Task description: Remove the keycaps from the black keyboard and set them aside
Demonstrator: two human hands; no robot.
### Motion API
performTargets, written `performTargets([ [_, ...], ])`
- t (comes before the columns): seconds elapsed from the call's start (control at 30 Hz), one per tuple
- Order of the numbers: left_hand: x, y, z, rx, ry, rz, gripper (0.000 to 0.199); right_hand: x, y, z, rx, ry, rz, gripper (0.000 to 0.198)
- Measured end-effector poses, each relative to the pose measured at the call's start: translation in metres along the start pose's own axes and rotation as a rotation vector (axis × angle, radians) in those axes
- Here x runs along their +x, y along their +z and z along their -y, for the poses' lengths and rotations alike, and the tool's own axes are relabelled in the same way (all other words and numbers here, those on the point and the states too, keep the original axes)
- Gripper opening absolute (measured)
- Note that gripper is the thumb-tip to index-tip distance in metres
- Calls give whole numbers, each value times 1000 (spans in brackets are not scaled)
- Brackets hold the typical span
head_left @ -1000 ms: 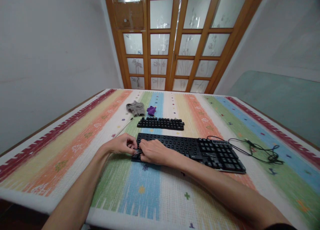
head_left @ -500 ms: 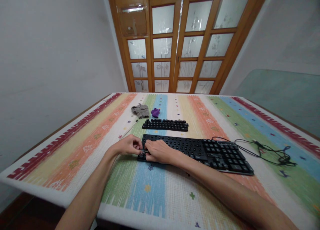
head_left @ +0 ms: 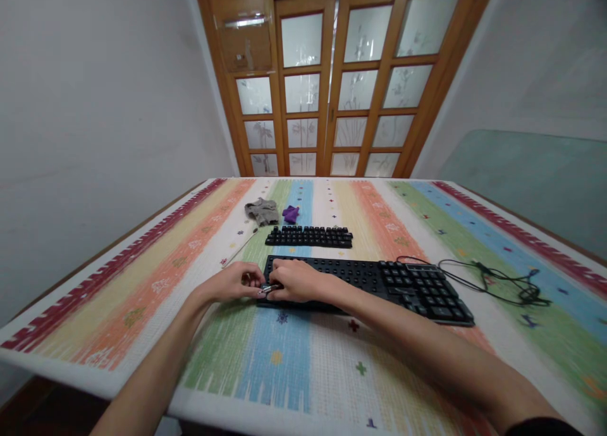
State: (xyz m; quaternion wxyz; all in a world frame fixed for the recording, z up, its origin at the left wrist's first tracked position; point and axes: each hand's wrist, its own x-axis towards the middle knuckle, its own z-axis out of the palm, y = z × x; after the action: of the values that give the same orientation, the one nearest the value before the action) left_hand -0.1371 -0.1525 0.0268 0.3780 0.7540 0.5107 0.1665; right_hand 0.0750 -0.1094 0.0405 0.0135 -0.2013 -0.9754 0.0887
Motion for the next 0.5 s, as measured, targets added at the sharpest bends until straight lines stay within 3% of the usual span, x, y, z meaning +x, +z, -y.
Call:
performTargets([
  [0.13,-3,8,7,-46,45,-23,29,8,-3,-4,32,-40,37,23],
  [0.27,-7,17,9,-71,123,-126,29,13,-5,-5,15,-73,73,26],
  [0.5,-12,30,5,-51,183,-263,28,10,7,-3,-74,-149,2,29],
])
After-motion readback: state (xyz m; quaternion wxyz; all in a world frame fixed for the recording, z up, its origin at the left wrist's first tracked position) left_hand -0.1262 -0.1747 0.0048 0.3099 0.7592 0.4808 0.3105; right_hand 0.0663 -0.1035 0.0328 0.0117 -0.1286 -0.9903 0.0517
